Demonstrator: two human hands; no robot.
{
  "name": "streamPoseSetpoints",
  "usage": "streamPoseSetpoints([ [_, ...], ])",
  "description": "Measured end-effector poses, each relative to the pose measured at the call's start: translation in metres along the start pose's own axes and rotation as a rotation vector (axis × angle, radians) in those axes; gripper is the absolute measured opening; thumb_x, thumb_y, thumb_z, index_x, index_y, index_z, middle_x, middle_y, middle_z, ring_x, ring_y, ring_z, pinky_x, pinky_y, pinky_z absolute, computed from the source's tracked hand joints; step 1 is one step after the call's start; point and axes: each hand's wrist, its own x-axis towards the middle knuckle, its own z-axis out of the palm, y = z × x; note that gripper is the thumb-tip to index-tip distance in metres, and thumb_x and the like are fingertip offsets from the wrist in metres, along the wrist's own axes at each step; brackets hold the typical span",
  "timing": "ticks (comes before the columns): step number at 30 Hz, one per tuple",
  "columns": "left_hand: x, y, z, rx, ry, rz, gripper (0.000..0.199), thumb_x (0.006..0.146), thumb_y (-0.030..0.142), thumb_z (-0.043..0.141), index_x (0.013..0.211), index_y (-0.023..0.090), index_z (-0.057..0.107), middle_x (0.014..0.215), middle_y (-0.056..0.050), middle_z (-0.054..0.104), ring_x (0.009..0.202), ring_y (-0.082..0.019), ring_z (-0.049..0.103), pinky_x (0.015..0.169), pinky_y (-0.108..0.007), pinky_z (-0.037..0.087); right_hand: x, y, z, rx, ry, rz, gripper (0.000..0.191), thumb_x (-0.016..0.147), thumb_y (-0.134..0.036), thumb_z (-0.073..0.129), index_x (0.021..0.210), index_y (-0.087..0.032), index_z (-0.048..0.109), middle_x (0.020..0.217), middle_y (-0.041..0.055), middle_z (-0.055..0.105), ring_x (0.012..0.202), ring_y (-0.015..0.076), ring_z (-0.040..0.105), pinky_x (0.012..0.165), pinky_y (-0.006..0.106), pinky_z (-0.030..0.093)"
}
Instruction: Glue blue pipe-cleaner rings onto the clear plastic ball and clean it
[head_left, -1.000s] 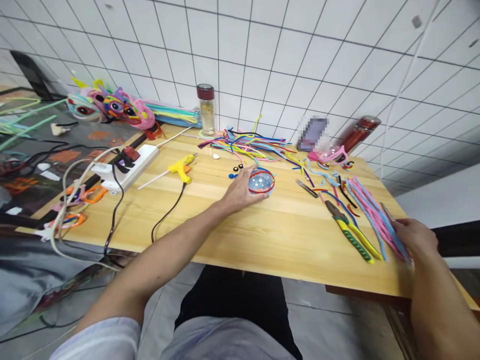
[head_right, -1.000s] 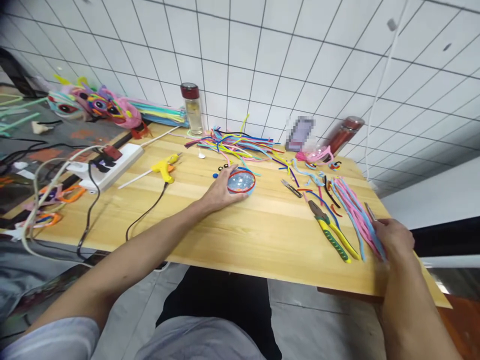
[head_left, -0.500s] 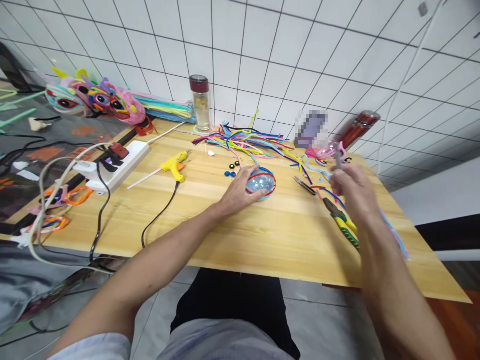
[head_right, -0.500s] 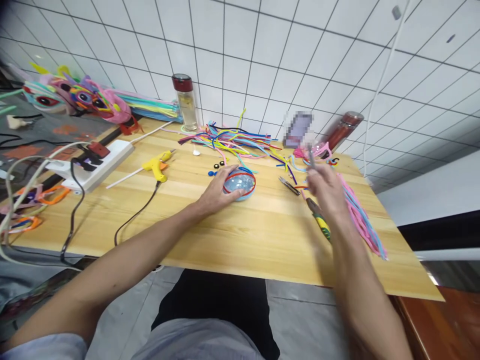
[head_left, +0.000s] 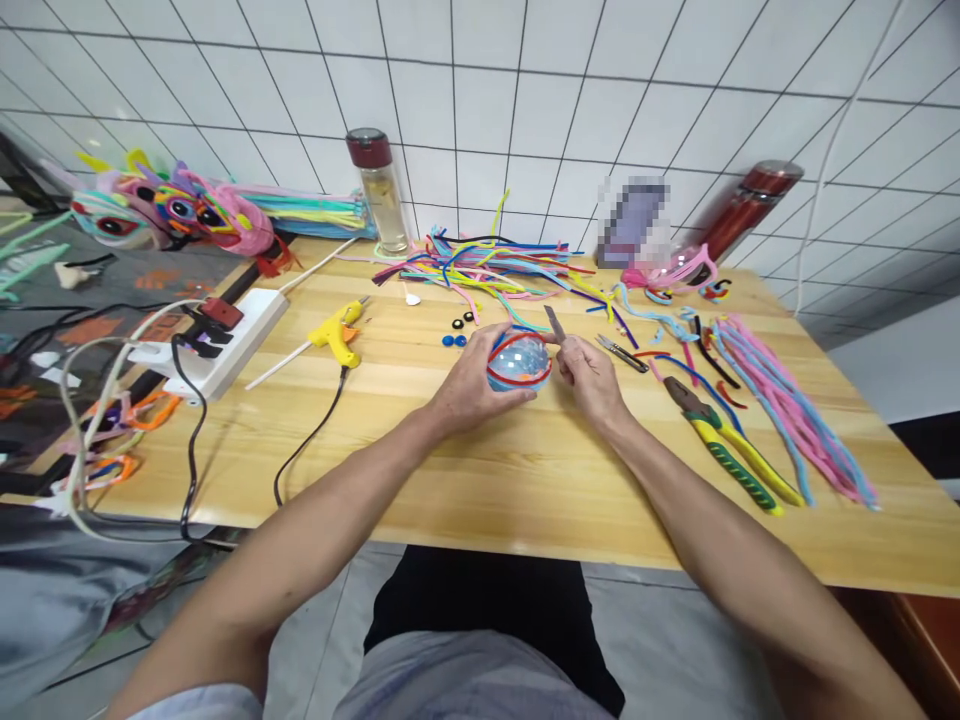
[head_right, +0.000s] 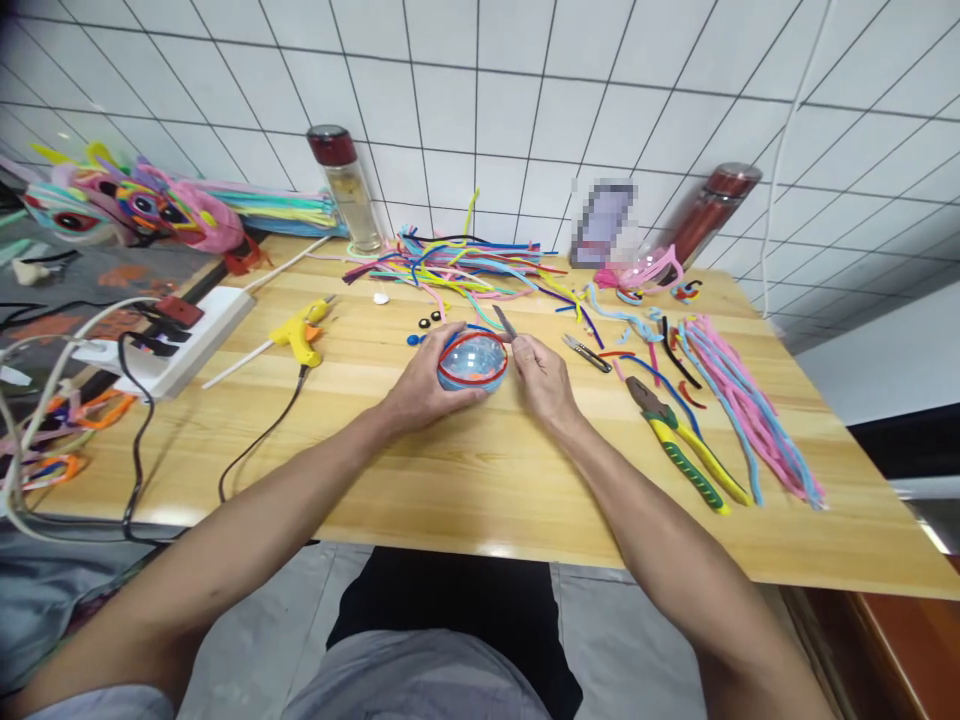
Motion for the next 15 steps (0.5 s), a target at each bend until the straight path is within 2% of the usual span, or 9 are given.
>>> streamPoseSetpoints([
  [3, 0.0002, 0.0002, 0.0006, 0.055, 0.074, -0.033, 0.099, 0.07, 0.047, 0.091, 0.151, 0.024, 0.038, 0.147, -0.015, 0.05, 0.14, -0.033, 0.05, 0.122, -0.051, 0.042, -0.0019, -0.0029, -0.0049, 0.033, 0.091, -0.018, 0.059, 0.101, -0.068, 0.039, 0.106, -0.021, 0.075, 0.065, -0.0013, 0.051, 0.071, 0.0199, 0.059, 0.07, 0.031, 0.045],
  [6, 0.0007, -0.0002, -0.0004, 0.106, 0.163, -0.104, 0.1, 0.066, 0.048, 0.093, 0.148, 0.025, 0.041, 0.143, -0.014, 0.049, 0.138, -0.033, 0.051, 0.12, -0.051, 0.043, -0.0037, -0.0048, -0.0094, 0.008, 0.126, -0.032, 0.054, 0.101, -0.065, 0.044, 0.109, -0.021, 0.075, 0.067, -0.0008, 0.054, 0.069, 0.0195, 0.057, 0.069, 0.032, 0.045],
  [9, 0.0009, -0.0018, -0.0018, 0.113, 0.204, -0.137, 0.093, 0.065, 0.047, 0.094, 0.141, 0.022, 0.046, 0.141, -0.014, 0.051, 0.138, -0.032, 0.051, 0.119, -0.05, 0.044, -0.0048, -0.0039, -0.0105, -0.002, 0.094, -0.026, 0.049, 0.1, -0.06, 0.047, 0.111, -0.021, 0.074, 0.072, -0.0005, 0.06, 0.066, 0.0176, 0.056, 0.067, 0.031, 0.045],
  [15, 0.002, -0.0057, -0.0051, 0.069, 0.183, -0.161, 0.09, 0.069, 0.049, 0.091, 0.143, 0.024, 0.044, 0.142, -0.012, 0.055, 0.134, -0.03, 0.056, 0.117, -0.048, 0.047, -0.0091, -0.0085, -0.0063, -0.095, -0.005, -0.119, 0.038, 0.1, -0.051, 0.05, 0.11, -0.024, 0.075, 0.088, 0.004, 0.074, 0.081, 0.021, 0.067, 0.076, 0.032, 0.051],
])
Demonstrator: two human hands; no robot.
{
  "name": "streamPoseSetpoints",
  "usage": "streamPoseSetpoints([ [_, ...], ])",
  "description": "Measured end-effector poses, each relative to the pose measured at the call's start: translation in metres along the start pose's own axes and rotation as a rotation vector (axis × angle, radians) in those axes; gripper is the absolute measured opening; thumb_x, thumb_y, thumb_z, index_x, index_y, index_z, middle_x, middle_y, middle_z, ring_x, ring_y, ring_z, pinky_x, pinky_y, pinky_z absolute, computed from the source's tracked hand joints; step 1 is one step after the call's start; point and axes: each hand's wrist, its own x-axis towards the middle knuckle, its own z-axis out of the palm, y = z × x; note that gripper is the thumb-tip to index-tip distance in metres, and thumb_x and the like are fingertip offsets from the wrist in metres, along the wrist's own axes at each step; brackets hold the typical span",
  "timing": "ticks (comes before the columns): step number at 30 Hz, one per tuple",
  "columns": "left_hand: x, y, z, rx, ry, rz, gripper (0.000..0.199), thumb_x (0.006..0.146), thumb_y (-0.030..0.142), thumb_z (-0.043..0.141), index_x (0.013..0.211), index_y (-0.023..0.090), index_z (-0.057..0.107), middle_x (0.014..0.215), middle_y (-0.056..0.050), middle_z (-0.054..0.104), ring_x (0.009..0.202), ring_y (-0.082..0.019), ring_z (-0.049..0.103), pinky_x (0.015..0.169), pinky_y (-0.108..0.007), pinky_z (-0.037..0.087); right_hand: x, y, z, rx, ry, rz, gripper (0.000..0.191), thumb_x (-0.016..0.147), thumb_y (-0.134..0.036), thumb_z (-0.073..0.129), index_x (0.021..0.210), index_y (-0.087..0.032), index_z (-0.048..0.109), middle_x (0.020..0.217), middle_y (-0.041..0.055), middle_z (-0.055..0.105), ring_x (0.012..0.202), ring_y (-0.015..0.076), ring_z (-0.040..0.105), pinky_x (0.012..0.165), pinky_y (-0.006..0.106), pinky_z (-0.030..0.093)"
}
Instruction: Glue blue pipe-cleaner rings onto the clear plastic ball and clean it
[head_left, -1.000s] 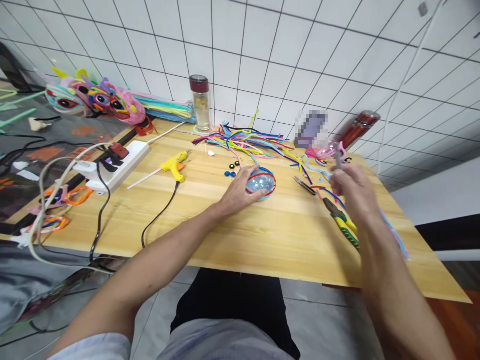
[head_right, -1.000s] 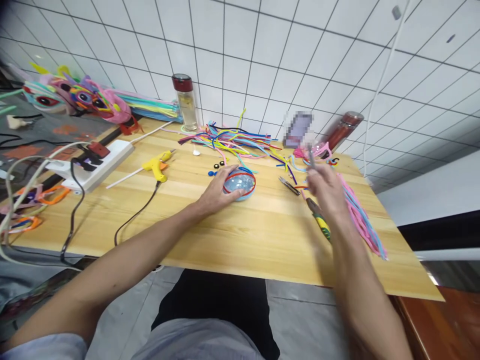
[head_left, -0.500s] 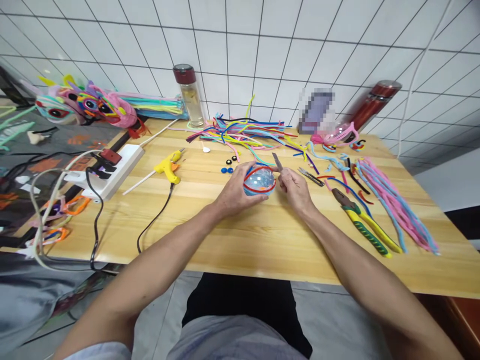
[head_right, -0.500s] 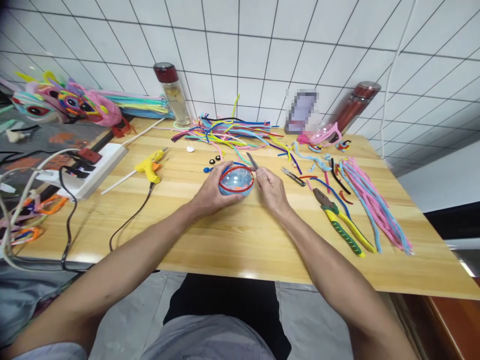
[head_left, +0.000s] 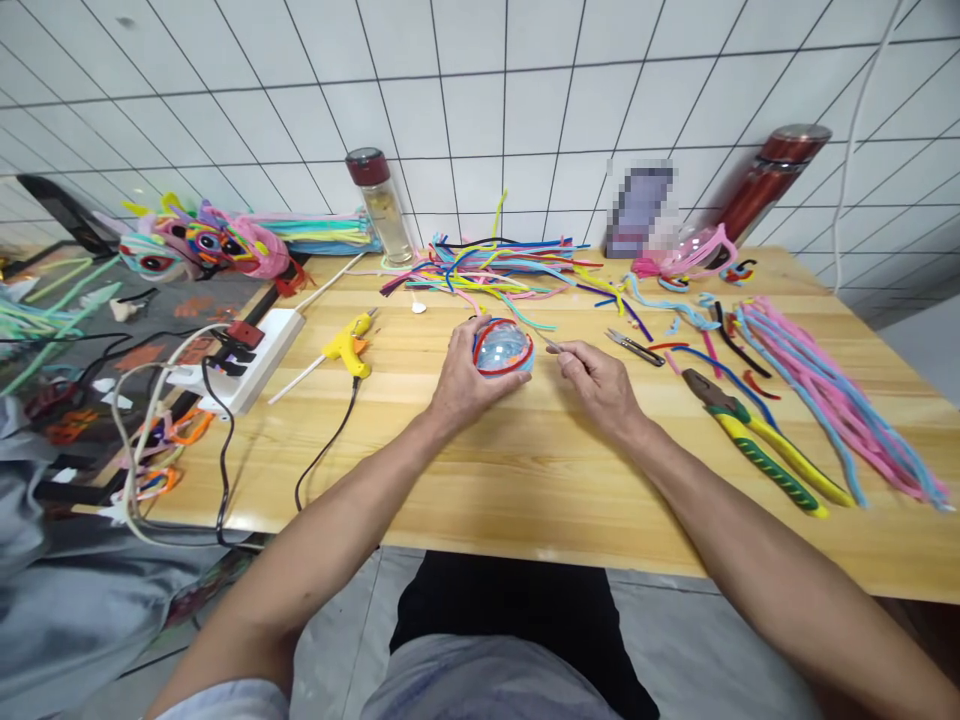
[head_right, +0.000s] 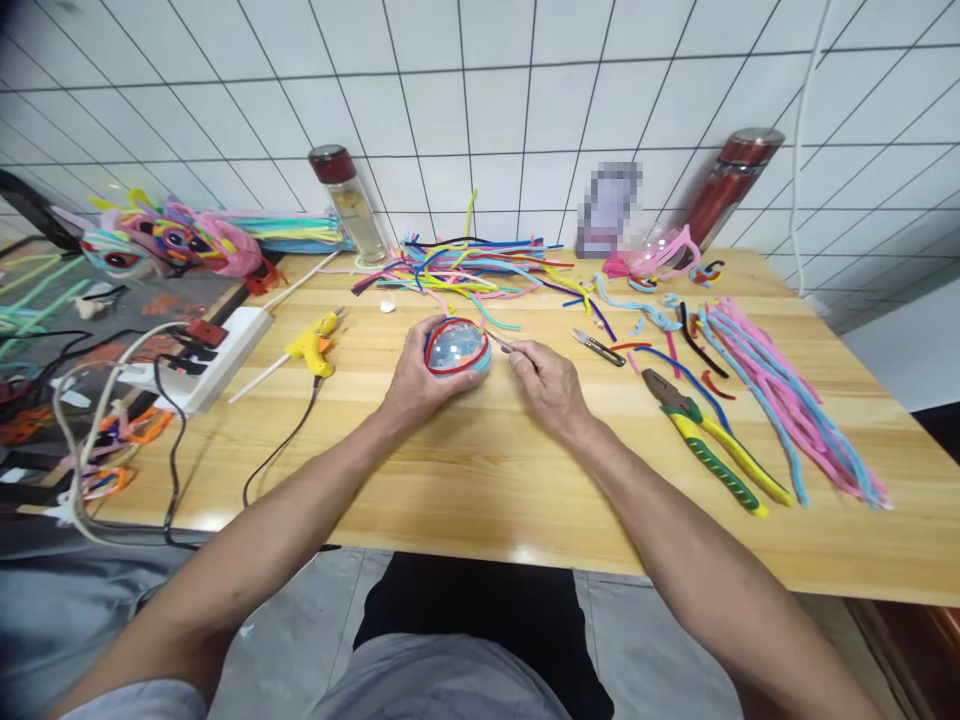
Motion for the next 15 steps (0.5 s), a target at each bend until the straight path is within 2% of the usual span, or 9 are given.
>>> streamPoseSetpoints([
  [4, 0.002, 0.002, -0.004, 0.041, -0.02, 0.083, 0.084, 0.074, 0.054, 0.086, 0.143, 0.023, 0.049, 0.139, -0.012, 0.057, 0.137, -0.031, 0.051, 0.118, -0.048, 0.044, -0.002, -0.002, 0.003, -0.039, -0.016, -0.071, 0.033, 0.1, -0.047, 0.051, 0.102, -0.024, 0.075, 0.094, 0.005, 0.077, 0.086, 0.0213, 0.07, 0.081, 0.032, 0.051],
  [8, -0.001, 0.006, -0.009, -0.017, -0.081, 0.103, 0.059, 0.095, 0.051, 0.063, 0.143, 0.021, 0.049, 0.144, -0.013, 0.055, 0.141, -0.028, 0.048, 0.122, -0.047, 0.039, -0.003, 0.0, 0.005, -0.046, -0.017, -0.062, 0.036, 0.102, -0.05, 0.048, 0.1, -0.025, 0.075, 0.095, 0.005, 0.078, 0.088, 0.0215, 0.071, 0.081, 0.032, 0.051],
  [10, -0.002, 0.008, -0.011, -0.042, -0.119, 0.114, 0.05, 0.1, 0.046, 0.054, 0.143, 0.022, 0.049, 0.146, -0.012, 0.053, 0.142, -0.027, 0.046, 0.124, -0.047, 0.037, -0.002, -0.001, 0.004, -0.045, -0.012, -0.057, 0.036, 0.102, -0.051, 0.048, 0.101, -0.026, 0.075, 0.096, 0.005, 0.078, 0.088, 0.0217, 0.071, 0.081, 0.032, 0.052],
  [12, -0.004, 0.01, -0.011, -0.036, -0.131, 0.114, 0.049, 0.099, 0.042, 0.055, 0.143, 0.023, 0.049, 0.146, -0.012, 0.053, 0.142, -0.027, 0.045, 0.125, -0.047, 0.036, -0.003, -0.002, 0.004, -0.039, -0.007, -0.065, 0.036, 0.102, -0.051, 0.049, 0.101, -0.026, 0.075, 0.094, 0.0048, 0.078, 0.087, 0.0215, 0.071, 0.081, 0.033, 0.052],
  [15, -0.007, 0.013, -0.011, 0.015, -0.118, 0.094, 0.055, 0.09, 0.04, 0.066, 0.14, 0.024, 0.05, 0.14, -0.012, 0.051, 0.141, -0.029, 0.046, 0.124, -0.049, 0.037, -0.003, -0.006, 0.002, -0.044, 0.003, -0.089, 0.035, 0.102, -0.05, 0.049, 0.1, -0.027, 0.075, 0.092, 0.0045, 0.078, 0.085, 0.0216, 0.071, 0.081, 0.033, 0.053],
])
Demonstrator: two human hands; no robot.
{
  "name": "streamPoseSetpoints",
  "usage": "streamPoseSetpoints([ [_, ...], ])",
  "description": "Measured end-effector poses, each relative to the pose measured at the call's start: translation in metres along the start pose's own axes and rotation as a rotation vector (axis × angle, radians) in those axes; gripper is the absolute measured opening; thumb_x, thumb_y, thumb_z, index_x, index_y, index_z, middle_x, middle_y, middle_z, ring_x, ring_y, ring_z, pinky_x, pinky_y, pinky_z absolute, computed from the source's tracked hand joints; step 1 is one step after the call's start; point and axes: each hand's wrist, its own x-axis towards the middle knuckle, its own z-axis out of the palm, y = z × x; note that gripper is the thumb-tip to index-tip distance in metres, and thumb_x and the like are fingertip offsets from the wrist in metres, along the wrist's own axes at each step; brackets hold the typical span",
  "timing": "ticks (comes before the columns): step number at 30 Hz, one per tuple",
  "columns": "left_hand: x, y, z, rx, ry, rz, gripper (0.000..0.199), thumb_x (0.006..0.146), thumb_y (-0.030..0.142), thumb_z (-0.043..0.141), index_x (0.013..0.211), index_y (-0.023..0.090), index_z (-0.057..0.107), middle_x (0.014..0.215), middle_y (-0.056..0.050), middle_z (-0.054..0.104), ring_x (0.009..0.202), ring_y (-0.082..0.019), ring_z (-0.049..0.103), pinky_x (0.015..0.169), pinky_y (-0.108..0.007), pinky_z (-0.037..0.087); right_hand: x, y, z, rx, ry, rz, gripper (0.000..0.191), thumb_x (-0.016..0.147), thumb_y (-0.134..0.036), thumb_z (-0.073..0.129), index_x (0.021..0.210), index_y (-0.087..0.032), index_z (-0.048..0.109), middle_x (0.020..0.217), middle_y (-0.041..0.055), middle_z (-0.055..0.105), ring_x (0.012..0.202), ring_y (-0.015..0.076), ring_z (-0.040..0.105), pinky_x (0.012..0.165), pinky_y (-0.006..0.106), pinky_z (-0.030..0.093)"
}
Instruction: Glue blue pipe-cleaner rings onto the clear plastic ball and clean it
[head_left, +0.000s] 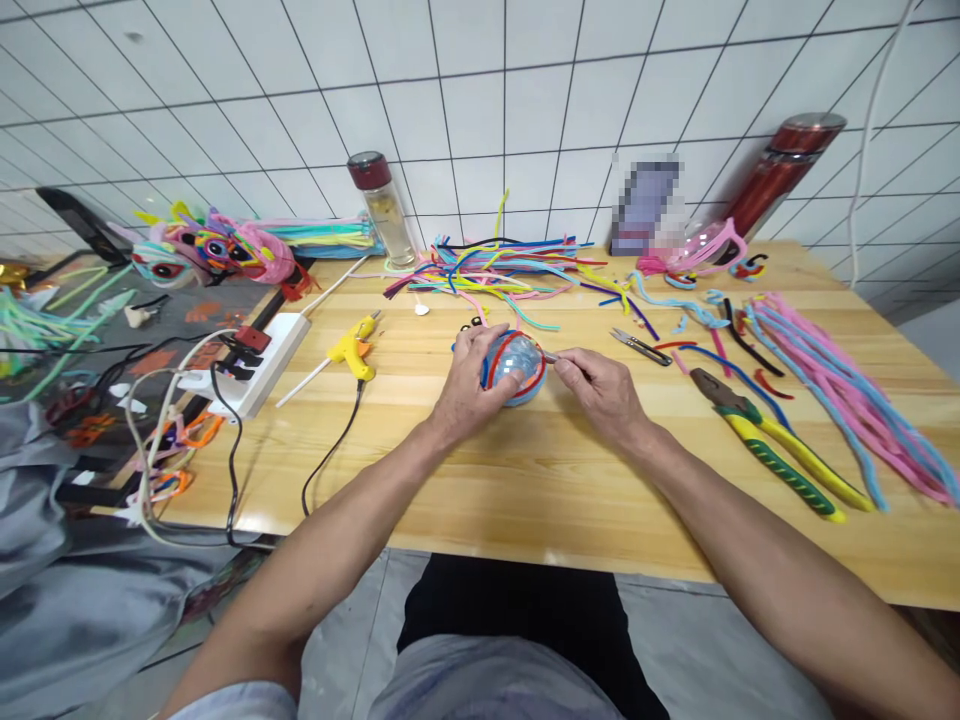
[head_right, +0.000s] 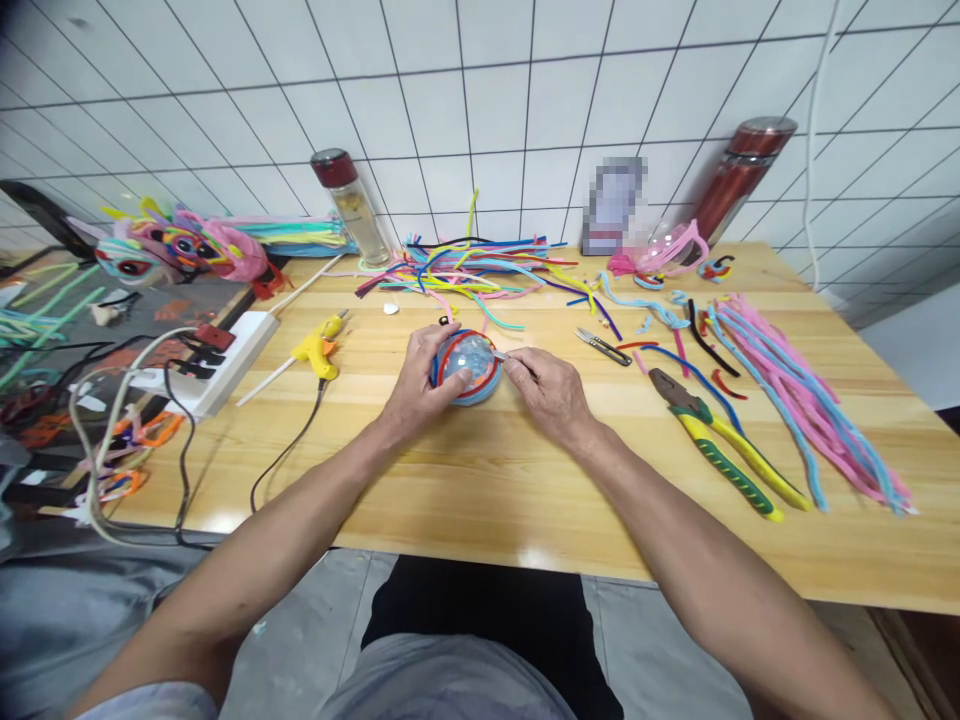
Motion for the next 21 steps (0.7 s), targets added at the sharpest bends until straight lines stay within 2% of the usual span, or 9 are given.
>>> streamPoseSetpoints([
  [4, -0.002, 0.003, 0.003, -0.01, 0.015, -0.005, 0.062, 0.078, 0.041, 0.08, 0.131, 0.023, 0.052, 0.14, -0.014, 0.051, 0.142, -0.032, 0.045, 0.123, -0.05, 0.039, -0.001, -0.003, -0.001, -0.015, 0.0, -0.024, 0.031, 0.102, -0.046, 0.05, 0.101, -0.027, 0.075, 0.092, 0.0046, 0.077, 0.086, 0.0218, 0.071, 0.081, 0.034, 0.053],
  [7, -0.001, 0.005, 0.003, -0.089, -0.01, -0.059, 0.071, 0.074, 0.045, 0.085, 0.131, 0.022, 0.05, 0.138, -0.013, 0.056, 0.134, -0.031, 0.055, 0.117, -0.048, 0.045, -0.001, -0.003, -0.002, -0.018, -0.006, -0.044, 0.031, 0.102, -0.044, 0.05, 0.101, -0.026, 0.075, 0.094, 0.0052, 0.078, 0.087, 0.0217, 0.072, 0.082, 0.033, 0.053],
  [10, 0.002, 0.006, 0.0, -0.115, -0.025, -0.084, 0.069, 0.078, 0.047, 0.082, 0.134, 0.023, 0.051, 0.137, -0.011, 0.062, 0.129, -0.029, 0.061, 0.115, -0.046, 0.048, -0.001, -0.004, -0.002, -0.028, -0.002, -0.042, 0.03, 0.101, -0.045, 0.05, 0.102, -0.027, 0.074, 0.096, 0.0052, 0.078, 0.088, 0.0218, 0.072, 0.082, 0.034, 0.053],
  [16, 0.005, 0.005, -0.01, -0.105, -0.094, -0.008, 0.054, 0.09, 0.044, 0.068, 0.138, 0.023, 0.054, 0.151, -0.013, 0.056, 0.146, -0.03, 0.05, 0.124, -0.049, 0.039, -0.002, -0.004, -0.001, -0.054, 0.013, -0.042, 0.027, 0.1, -0.043, 0.053, 0.099, -0.026, 0.073, 0.087, 0.0034, 0.077, 0.076, 0.0193, 0.069, 0.073, 0.03, 0.05],
  [19, 0.004, 0.003, -0.007, -0.115, -0.047, -0.024, 0.057, 0.084, 0.047, 0.076, 0.132, 0.022, 0.057, 0.151, -0.015, 0.055, 0.149, -0.032, 0.046, 0.124, -0.05, 0.038, -0.002, -0.004, -0.002, -0.107, -0.004, -0.082, 0.026, 0.1, -0.041, 0.053, 0.097, -0.025, 0.072, 0.087, 0.0042, 0.076, 0.079, 0.0198, 0.07, 0.074, 0.03, 0.05],
  [21, 0.002, 0.004, -0.003, -0.132, -0.01, -0.054, 0.063, 0.077, 0.048, 0.083, 0.129, 0.022, 0.058, 0.145, -0.014, 0.059, 0.142, -0.032, 0.053, 0.12, -0.049, 0.043, -0.003, -0.004, -0.003, -0.158, -0.013, -0.113, 0.026, 0.101, -0.04, 0.052, 0.098, -0.025, 0.072, 0.087, 0.0042, 0.077, 0.079, 0.0192, 0.069, 0.074, 0.03, 0.049],
])
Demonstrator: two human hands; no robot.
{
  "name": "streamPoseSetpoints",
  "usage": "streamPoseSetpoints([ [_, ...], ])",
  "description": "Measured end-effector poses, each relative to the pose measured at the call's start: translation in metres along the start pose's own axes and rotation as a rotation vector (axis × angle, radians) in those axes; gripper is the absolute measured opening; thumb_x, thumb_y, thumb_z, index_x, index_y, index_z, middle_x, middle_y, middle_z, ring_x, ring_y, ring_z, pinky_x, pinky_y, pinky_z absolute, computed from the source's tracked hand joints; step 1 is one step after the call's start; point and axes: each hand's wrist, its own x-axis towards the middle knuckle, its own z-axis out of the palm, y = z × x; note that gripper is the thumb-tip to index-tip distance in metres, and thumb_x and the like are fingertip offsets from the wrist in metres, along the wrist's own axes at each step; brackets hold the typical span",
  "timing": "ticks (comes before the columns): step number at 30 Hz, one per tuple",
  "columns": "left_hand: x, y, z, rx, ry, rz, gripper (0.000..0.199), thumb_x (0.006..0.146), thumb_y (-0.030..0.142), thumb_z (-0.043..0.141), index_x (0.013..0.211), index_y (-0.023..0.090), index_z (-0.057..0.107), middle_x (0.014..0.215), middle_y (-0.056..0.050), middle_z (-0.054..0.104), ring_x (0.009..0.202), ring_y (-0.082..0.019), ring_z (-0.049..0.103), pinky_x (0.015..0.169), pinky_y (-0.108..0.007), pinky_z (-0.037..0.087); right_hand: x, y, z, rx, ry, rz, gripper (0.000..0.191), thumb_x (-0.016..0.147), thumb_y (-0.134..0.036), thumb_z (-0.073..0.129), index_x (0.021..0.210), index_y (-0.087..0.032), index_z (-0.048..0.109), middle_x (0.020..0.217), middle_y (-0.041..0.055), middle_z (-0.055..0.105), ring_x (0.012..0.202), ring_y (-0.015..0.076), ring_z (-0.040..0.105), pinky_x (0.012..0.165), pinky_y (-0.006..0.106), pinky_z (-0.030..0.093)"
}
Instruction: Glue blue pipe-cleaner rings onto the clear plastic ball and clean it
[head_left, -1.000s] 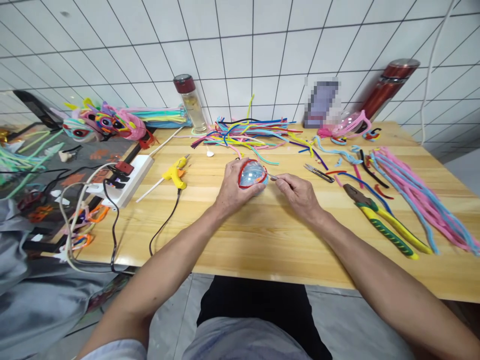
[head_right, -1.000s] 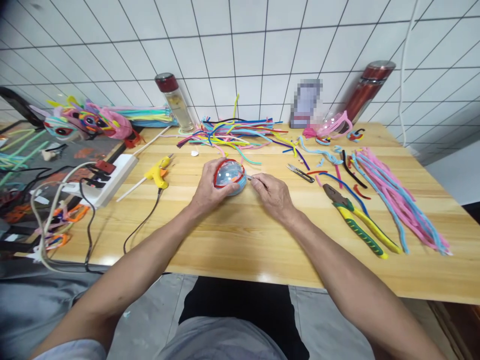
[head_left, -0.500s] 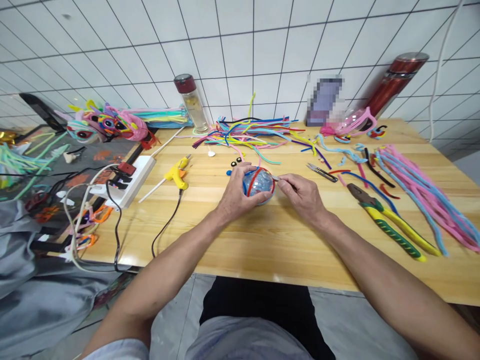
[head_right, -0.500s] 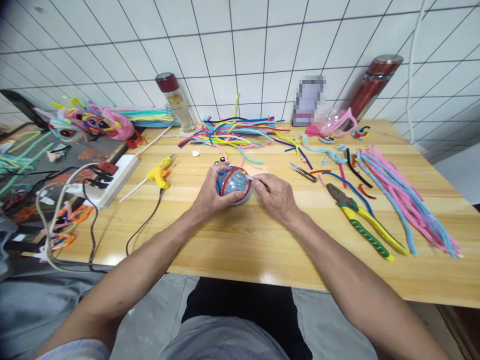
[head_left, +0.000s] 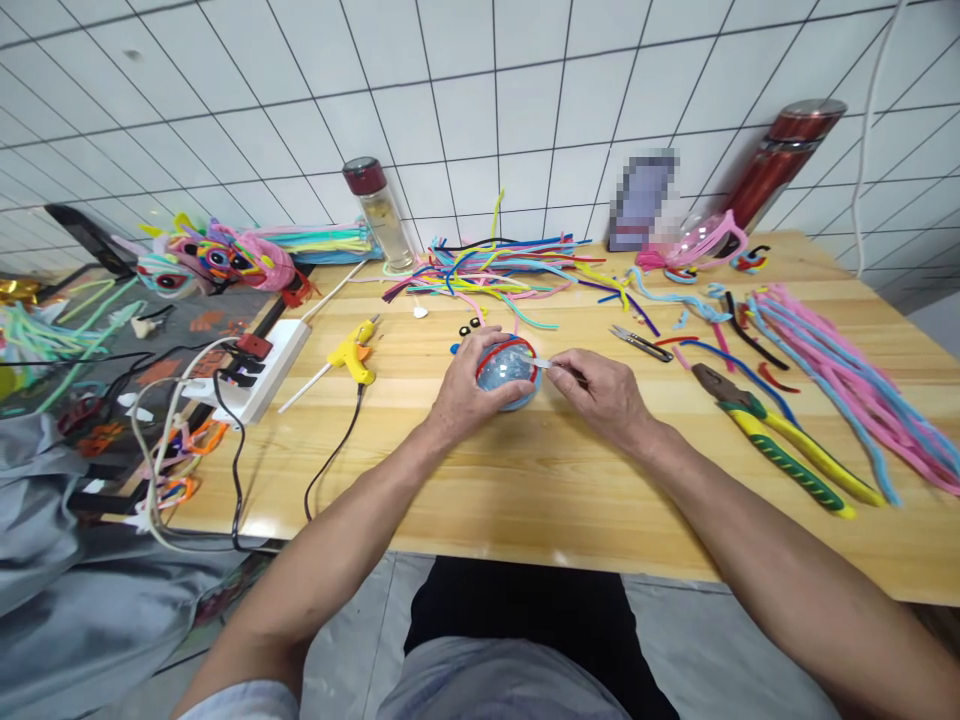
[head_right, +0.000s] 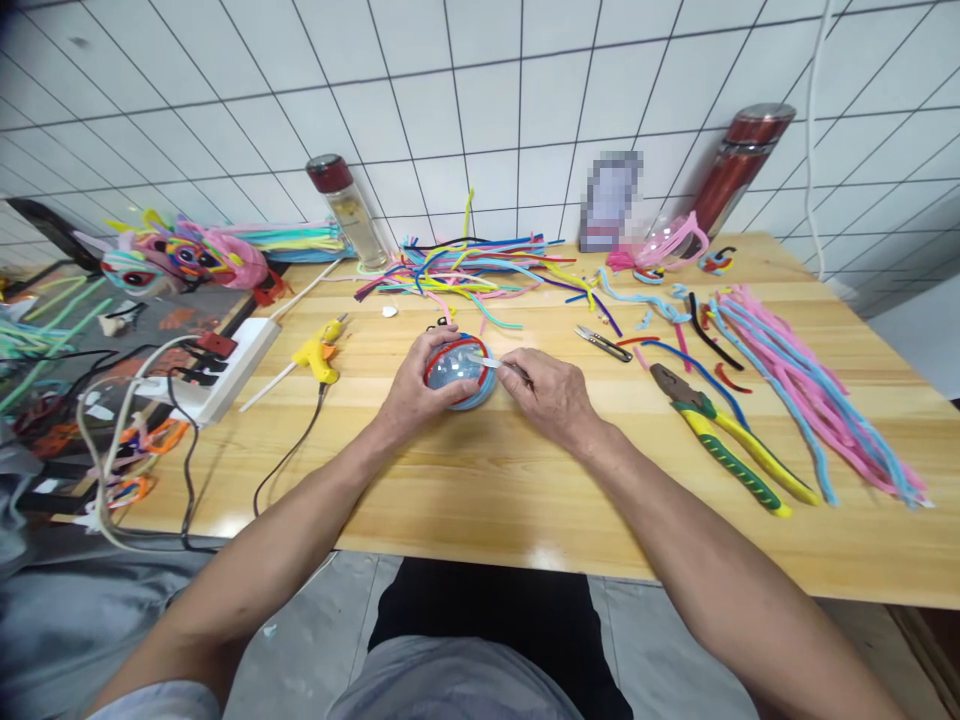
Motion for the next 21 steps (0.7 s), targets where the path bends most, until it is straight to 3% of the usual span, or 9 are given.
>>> streamPoseSetpoints([
  [4, -0.0013, -0.0004, 0.0047, 0.02, 0.039, 0.009, 0.064, 0.077, 0.046, 0.085, 0.13, 0.022, 0.057, 0.135, -0.011, 0.064, 0.127, -0.028, 0.064, 0.112, -0.045, 0.051, -0.0015, -0.0009, -0.0003, -0.082, 0.015, -0.098, 0.026, 0.104, -0.038, 0.051, 0.101, -0.023, 0.072, 0.088, 0.0045, 0.077, 0.077, 0.0169, 0.069, 0.07, 0.028, 0.048],
  [10, 0.0019, -0.0063, 0.0048, 0.146, 0.083, 0.226, 0.059, 0.082, 0.044, 0.081, 0.131, 0.02, 0.057, 0.136, -0.013, 0.064, 0.133, -0.028, 0.059, 0.116, -0.047, 0.048, -0.0036, -0.0003, 0.0027, -0.129, 0.04, -0.162, 0.025, 0.104, -0.037, 0.052, 0.1, -0.022, 0.071, 0.089, 0.0043, 0.078, 0.075, 0.0158, 0.069, 0.068, 0.027, 0.047],
  [21, 0.0033, -0.0098, 0.0081, 0.139, 0.102, 0.229, 0.053, 0.085, 0.051, 0.078, 0.126, 0.02, 0.061, 0.133, -0.012, 0.066, 0.131, -0.027, 0.061, 0.114, -0.047, 0.05, -0.0034, -0.0022, 0.002, -0.15, 0.023, -0.181, 0.028, 0.105, -0.038, 0.051, 0.097, -0.021, 0.071, 0.087, 0.0043, 0.078, 0.074, 0.0144, 0.068, 0.066, 0.026, 0.044],
])
